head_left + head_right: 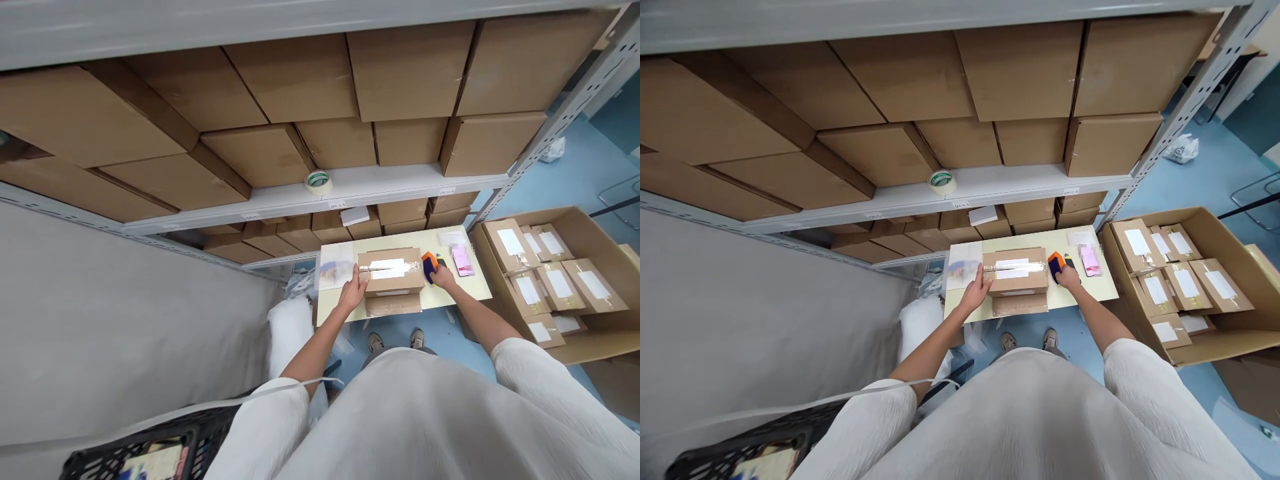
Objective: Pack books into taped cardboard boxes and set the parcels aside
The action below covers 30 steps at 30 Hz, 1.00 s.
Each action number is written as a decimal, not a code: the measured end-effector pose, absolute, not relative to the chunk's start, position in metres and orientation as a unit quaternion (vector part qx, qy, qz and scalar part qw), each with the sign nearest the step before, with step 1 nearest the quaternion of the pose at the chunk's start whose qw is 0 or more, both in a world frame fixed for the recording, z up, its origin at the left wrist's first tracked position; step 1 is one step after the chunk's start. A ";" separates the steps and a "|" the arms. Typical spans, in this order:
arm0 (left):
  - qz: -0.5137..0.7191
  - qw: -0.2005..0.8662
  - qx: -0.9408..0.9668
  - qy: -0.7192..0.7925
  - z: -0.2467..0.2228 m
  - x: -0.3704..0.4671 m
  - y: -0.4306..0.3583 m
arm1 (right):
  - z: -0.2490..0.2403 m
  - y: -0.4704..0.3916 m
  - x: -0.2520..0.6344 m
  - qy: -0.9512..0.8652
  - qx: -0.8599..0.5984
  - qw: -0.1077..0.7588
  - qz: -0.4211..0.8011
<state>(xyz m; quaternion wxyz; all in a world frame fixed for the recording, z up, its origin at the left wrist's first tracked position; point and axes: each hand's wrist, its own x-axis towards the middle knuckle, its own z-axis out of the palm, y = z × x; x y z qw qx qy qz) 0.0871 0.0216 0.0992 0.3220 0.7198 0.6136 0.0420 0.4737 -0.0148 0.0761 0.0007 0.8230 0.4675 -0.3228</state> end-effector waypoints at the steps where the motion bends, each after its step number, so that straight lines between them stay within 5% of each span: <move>1: 0.037 0.314 0.720 0.618 0.101 0.087 0.022 | 0.074 -0.016 0.466 0.471 0.826 0.002 -0.309; 9: 0.037 0.311 0.707 0.635 0.107 0.082 0.023 | 0.086 -0.013 0.443 0.497 0.806 0.032 -0.321; 17: 0.123 0.234 0.832 0.488 0.108 0.108 0.030 | 0.134 -0.014 0.410 0.663 0.728 -0.106 -0.140; 21: 0.115 0.249 0.874 0.400 0.103 0.132 0.027 | 0.132 -0.020 0.363 0.771 0.614 -0.063 -0.155; 30: 0.099 0.250 0.859 0.435 0.089 0.125 0.029 | 0.111 -0.021 0.361 0.759 0.629 -0.003 -0.165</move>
